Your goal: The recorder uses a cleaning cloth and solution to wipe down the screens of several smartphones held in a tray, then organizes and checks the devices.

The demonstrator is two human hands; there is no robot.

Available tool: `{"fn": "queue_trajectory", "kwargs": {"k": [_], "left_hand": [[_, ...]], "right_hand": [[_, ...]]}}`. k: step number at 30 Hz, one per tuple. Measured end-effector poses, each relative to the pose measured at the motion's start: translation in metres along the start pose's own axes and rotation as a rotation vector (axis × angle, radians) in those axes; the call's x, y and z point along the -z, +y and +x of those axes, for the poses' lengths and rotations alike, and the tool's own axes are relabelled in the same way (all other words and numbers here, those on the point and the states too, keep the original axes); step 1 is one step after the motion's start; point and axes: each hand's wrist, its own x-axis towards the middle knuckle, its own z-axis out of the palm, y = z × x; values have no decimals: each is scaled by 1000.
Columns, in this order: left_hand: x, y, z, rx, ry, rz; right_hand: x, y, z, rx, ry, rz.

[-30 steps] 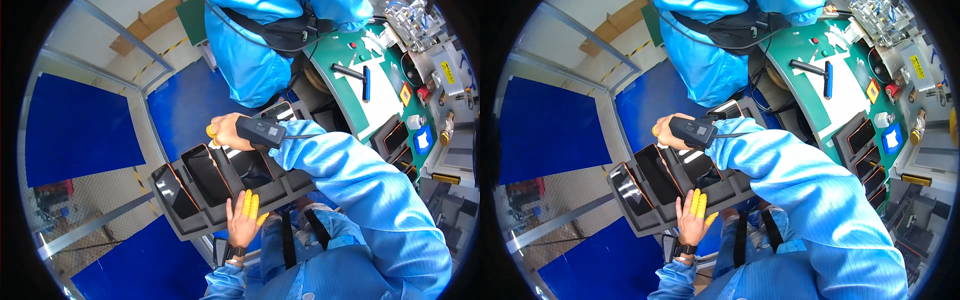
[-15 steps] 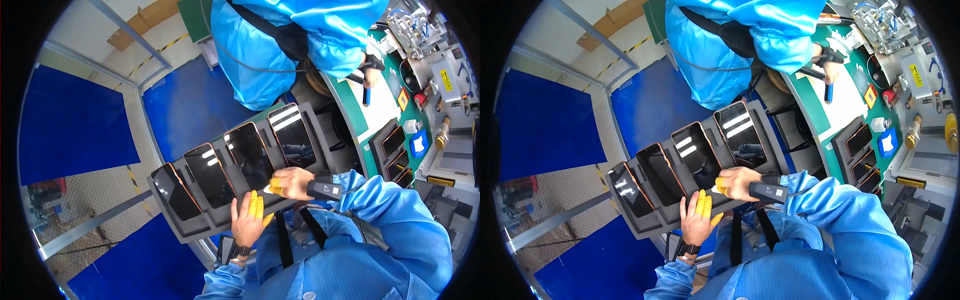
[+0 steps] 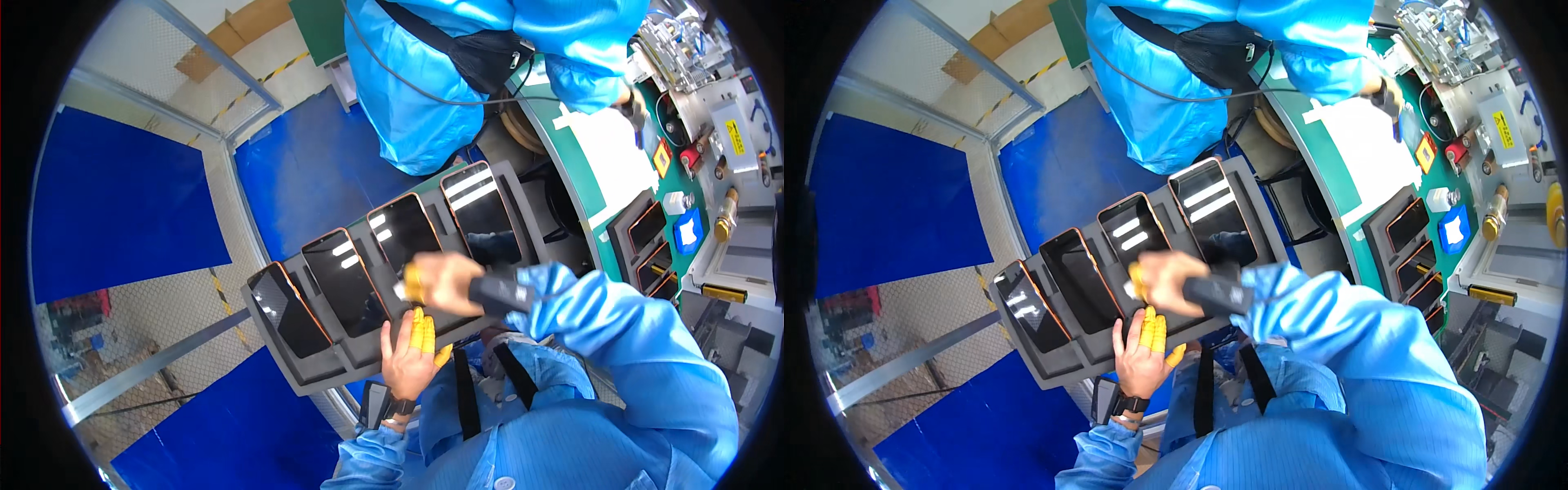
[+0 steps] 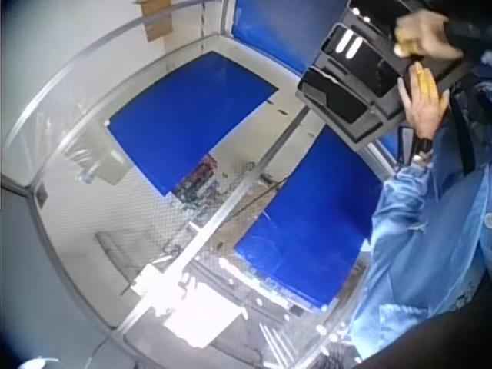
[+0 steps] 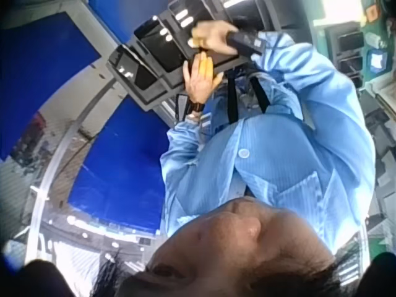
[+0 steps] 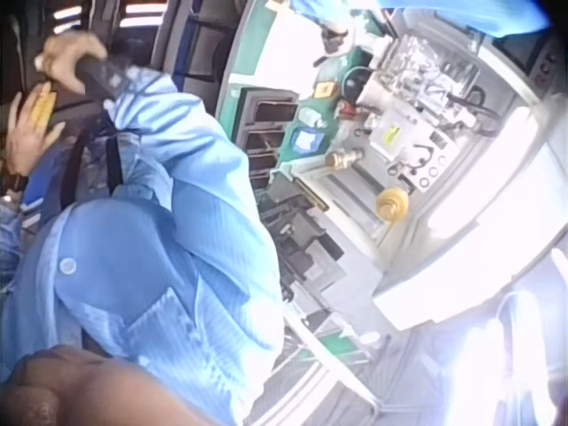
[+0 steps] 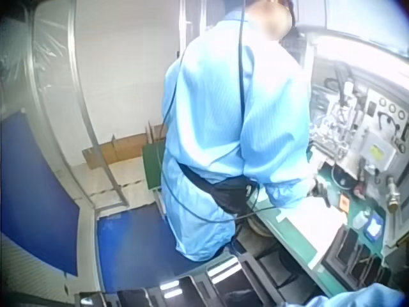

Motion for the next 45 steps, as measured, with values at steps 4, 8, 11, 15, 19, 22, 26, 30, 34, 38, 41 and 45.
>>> {"fn": "queue_trajectory", "kwargs": {"k": [4, 8, 11, 15, 19, 22, 26, 30, 34, 38, 41, 45], "left_hand": [[6, 7, 7, 11, -18, -7], [1, 2, 0, 25, -26, 3], [-3, -1, -3, 28, -22, -5], [2, 5, 6, 18, -11, -1], [1, 4, 3, 7, 10, -20], [-8, 1, -13, 38, 78, -42], [-13, 0, -14, 34, 124, 12], [-5, 6, -3, 11, 2, 131], [-4, 6, -3, 41, -42, 127], [-5, 4, -6, 59, -38, 113], [-1, 3, -5, 23, 10, 20], [18, -6, -12, 58, 21, -105]], "right_hand": [[30, 42, 65, 170, 260, -261], [-20, -3, 6, -152, 63, 119], [-22, -5, -18, -30, 77, 132], [3, 53, 42, -51, 21, -469], [-15, 52, 13, 196, -238, -140], [-8, -5, -17, 184, -36, -57], [4, 3, -27, 277, -124, 36], [36, 18, -29, 404, -337, 71], [55, 18, -28, 364, -426, -19], [56, 21, -1, 258, -371, -145], [42, 26, 42, 248, -40, -102], [9, 21, 109, 306, 134, -113]]}}
